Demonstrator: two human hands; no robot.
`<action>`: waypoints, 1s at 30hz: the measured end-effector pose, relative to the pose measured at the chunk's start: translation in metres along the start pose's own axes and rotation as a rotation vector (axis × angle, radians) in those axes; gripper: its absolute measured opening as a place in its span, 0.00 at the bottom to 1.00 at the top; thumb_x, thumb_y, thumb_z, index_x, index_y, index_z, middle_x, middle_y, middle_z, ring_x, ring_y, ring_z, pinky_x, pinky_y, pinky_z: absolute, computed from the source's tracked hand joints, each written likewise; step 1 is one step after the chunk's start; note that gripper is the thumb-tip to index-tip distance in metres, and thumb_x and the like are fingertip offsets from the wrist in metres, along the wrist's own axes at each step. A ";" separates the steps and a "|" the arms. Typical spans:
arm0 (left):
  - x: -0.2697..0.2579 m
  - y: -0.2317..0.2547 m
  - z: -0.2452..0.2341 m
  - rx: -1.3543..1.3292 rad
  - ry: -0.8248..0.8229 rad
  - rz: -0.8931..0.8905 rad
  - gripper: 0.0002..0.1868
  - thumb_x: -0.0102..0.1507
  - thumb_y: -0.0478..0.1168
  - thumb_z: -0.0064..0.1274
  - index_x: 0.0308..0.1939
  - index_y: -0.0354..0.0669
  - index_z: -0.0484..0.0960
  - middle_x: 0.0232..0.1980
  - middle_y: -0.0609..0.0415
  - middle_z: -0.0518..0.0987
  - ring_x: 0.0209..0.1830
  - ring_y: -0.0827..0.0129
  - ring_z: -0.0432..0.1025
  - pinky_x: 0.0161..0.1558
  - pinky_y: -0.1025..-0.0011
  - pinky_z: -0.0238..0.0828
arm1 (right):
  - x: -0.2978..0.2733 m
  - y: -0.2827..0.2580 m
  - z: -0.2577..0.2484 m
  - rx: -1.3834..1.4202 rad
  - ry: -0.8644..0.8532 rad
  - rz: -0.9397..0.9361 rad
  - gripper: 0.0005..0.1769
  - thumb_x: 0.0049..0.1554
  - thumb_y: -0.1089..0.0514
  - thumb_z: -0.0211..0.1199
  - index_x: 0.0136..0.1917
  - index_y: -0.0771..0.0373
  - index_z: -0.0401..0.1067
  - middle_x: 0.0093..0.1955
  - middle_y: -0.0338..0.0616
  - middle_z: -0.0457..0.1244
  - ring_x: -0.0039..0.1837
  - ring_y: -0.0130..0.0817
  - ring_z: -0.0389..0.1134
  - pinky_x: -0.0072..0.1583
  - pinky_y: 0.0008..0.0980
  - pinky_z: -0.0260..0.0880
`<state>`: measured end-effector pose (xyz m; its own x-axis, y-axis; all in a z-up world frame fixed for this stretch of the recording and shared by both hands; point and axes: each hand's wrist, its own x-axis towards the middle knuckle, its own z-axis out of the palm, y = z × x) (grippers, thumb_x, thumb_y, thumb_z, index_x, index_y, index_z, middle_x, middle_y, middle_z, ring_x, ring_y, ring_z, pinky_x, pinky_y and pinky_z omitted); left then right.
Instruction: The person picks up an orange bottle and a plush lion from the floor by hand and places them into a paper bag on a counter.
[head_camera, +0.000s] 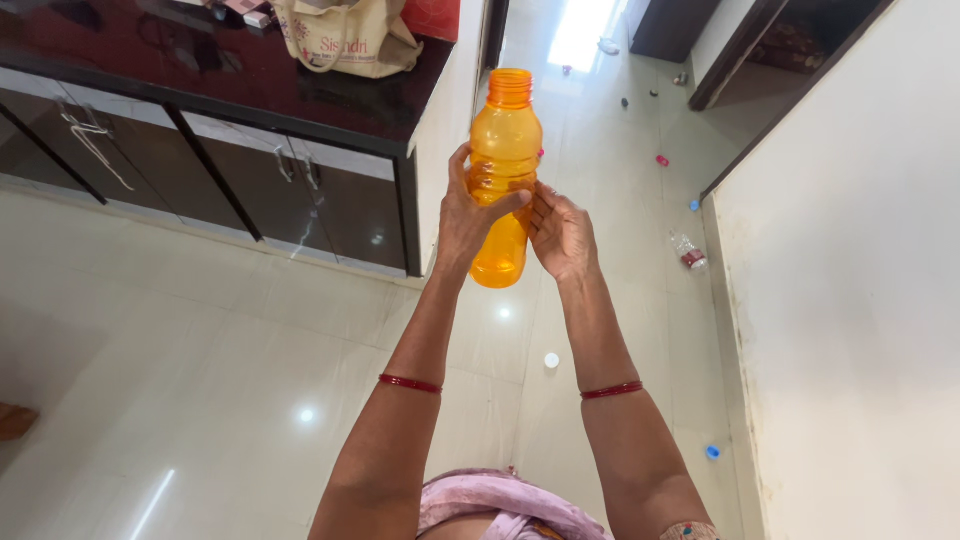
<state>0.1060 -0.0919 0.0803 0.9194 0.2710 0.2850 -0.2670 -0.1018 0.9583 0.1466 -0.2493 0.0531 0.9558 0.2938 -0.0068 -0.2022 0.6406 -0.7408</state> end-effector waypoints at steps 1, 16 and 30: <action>0.008 0.001 0.010 0.013 0.006 0.006 0.57 0.50 0.54 0.71 0.75 0.47 0.53 0.62 0.44 0.77 0.59 0.56 0.77 0.60 0.63 0.77 | 0.006 -0.008 -0.005 -0.011 -0.003 0.004 0.25 0.60 0.54 0.61 0.66 0.70 0.66 0.62 0.49 0.64 0.66 0.41 0.63 0.72 0.41 0.59; 0.112 0.000 0.195 -0.238 -0.212 -0.135 0.54 0.57 0.61 0.58 0.80 0.49 0.48 0.66 0.44 0.73 0.64 0.56 0.73 0.61 0.61 0.73 | 0.098 -0.144 -0.117 -0.088 -0.068 -0.043 0.34 0.52 0.59 0.72 0.69 0.65 0.66 0.60 0.44 0.66 0.65 0.38 0.65 0.70 0.39 0.63; 0.241 -0.076 0.291 -0.329 -0.448 -0.137 0.51 0.51 0.47 0.66 0.75 0.41 0.61 0.70 0.44 0.71 0.66 0.54 0.73 0.64 0.60 0.74 | 0.203 -0.215 -0.199 -0.044 0.031 -0.196 0.34 0.53 0.58 0.70 0.70 0.64 0.62 0.64 0.45 0.65 0.67 0.39 0.66 0.71 0.40 0.64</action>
<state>0.4324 -0.2972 0.0699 0.9655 -0.1786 0.1895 -0.1467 0.2285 0.9624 0.4267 -0.4685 0.0773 0.9823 0.1436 0.1203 -0.0024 0.6518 -0.7584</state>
